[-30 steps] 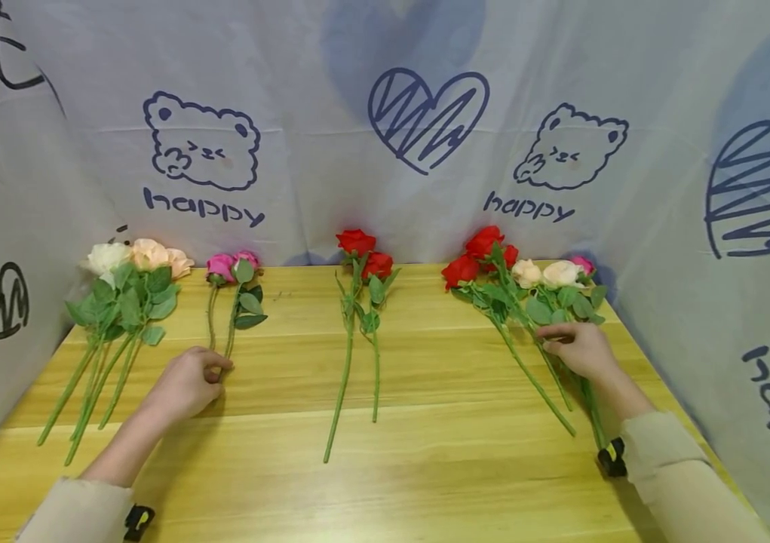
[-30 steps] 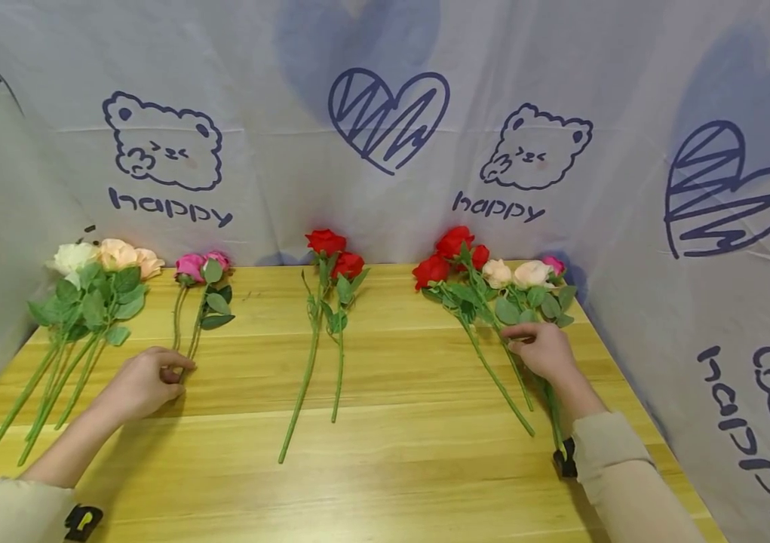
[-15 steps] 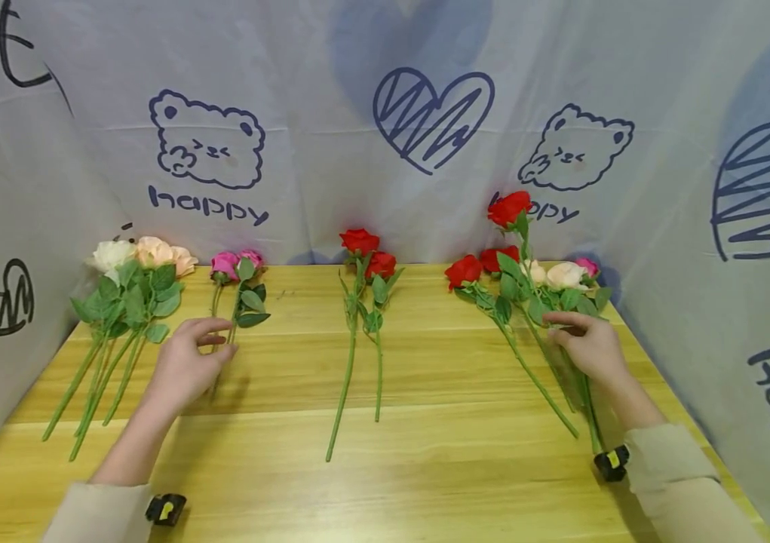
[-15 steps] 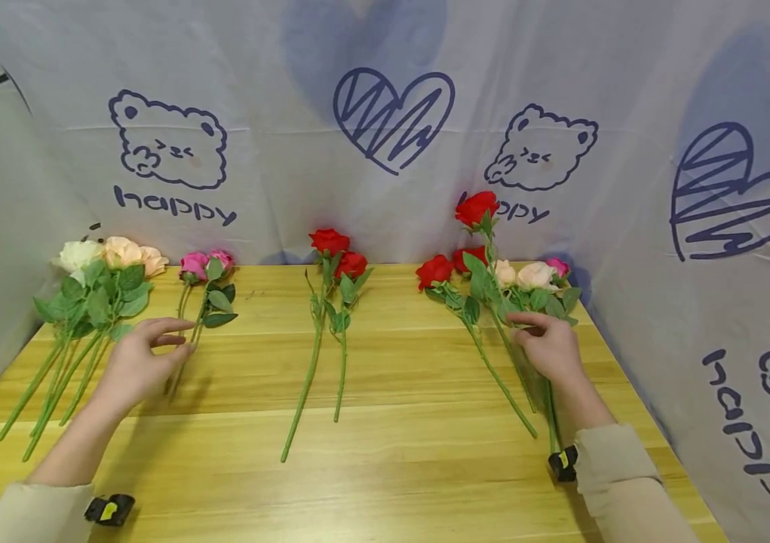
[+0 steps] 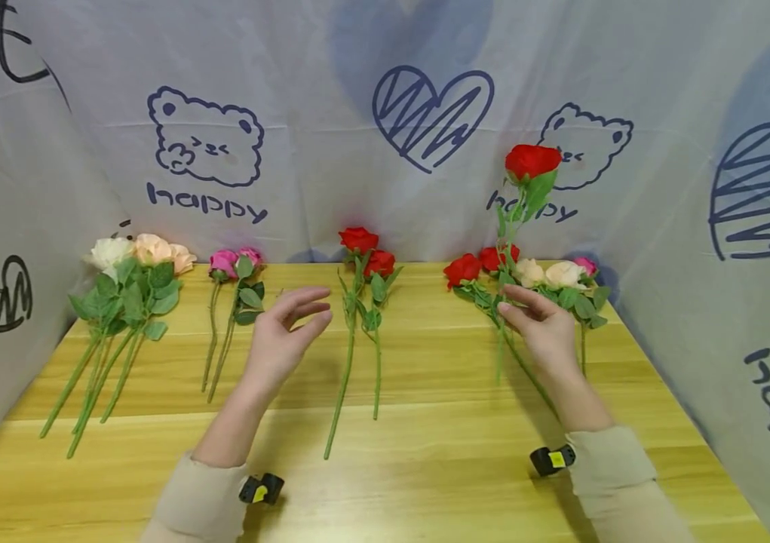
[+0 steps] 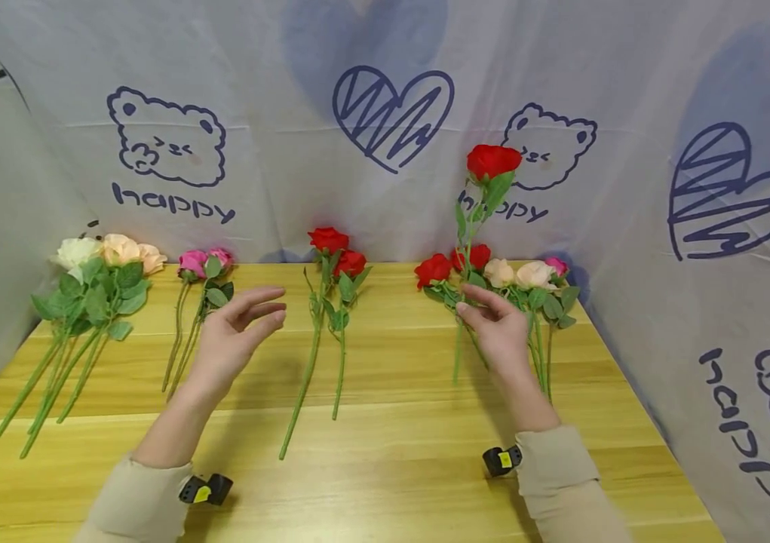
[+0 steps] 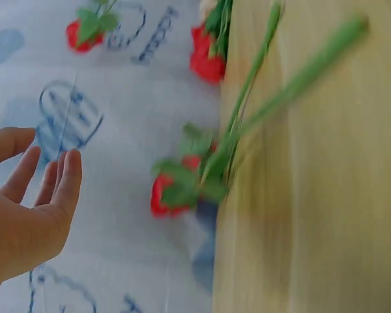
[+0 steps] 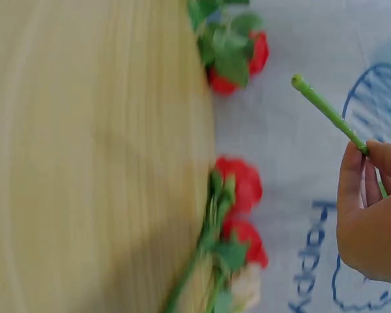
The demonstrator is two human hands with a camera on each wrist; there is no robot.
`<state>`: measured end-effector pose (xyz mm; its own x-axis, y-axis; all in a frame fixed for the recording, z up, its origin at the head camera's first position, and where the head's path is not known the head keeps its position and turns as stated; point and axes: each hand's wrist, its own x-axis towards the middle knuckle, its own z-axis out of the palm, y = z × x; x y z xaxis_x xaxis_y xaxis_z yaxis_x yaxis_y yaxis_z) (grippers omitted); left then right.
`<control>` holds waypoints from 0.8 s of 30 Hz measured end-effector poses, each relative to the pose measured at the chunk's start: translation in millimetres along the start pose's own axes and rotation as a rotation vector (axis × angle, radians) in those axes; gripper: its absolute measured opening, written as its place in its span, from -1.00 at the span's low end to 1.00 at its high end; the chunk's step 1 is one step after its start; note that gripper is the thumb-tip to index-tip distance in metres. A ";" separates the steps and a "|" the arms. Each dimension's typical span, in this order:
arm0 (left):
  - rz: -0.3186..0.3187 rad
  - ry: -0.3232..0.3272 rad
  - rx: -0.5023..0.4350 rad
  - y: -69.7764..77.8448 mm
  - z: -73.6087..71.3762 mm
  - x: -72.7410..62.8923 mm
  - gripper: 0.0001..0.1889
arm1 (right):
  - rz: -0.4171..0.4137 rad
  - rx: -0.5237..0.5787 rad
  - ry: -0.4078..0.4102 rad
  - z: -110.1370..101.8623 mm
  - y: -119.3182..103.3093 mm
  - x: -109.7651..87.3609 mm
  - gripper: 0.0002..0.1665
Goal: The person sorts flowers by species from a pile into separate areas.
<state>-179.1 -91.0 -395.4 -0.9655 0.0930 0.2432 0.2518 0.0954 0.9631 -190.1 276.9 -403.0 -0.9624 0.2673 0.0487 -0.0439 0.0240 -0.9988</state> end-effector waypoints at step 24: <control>-0.073 -0.251 0.094 -22.6 72.2 -6.5 -0.75 | -0.037 0.188 -0.175 127.2 12.2 -24.7 -0.60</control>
<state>-173.7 -22.3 -427.2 -0.9376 0.3242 0.1261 0.1986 0.2015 0.9591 -200.9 148.0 -417.8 -0.9903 0.0982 0.0984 -0.1128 -0.1535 -0.9817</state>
